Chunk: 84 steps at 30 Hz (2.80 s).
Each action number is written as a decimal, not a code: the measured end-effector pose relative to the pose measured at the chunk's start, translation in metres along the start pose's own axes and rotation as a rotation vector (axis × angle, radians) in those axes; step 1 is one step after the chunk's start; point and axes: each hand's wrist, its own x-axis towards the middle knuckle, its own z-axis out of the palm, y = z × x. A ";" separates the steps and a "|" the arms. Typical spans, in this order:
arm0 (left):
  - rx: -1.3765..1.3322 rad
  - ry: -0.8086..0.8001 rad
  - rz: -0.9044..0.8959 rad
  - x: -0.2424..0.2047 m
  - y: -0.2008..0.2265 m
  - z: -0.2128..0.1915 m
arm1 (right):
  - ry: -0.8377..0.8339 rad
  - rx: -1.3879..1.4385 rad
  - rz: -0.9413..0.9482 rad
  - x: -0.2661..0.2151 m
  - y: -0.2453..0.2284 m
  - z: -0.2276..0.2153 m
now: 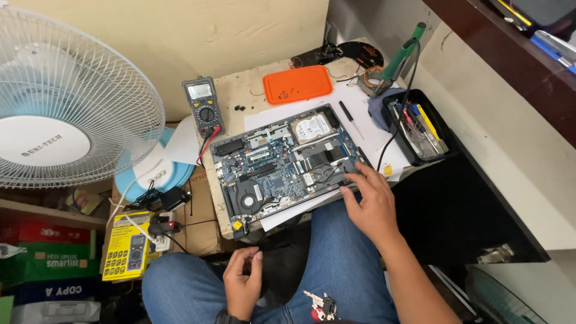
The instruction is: The person sits on the floor and uses a multimeter to test various points on the motherboard of a disassembled laptop. They move the probes across different components and connectors, then place the multimeter down and reach for a screwdriver from a nearby tool kit.
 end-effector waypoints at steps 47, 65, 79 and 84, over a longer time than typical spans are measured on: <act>-0.079 -0.031 0.061 0.008 0.015 -0.007 | -0.112 0.201 -0.219 -0.041 -0.055 0.057; -0.107 -0.028 0.048 0.005 0.012 -0.006 | -0.169 0.230 -0.167 -0.040 -0.059 0.040; -0.012 -0.014 0.020 0.001 -0.005 0.001 | 0.325 0.138 -0.139 -0.005 -0.030 -0.070; -0.019 0.029 0.111 0.000 -0.011 0.009 | 0.415 0.059 -0.030 0.003 0.018 -0.111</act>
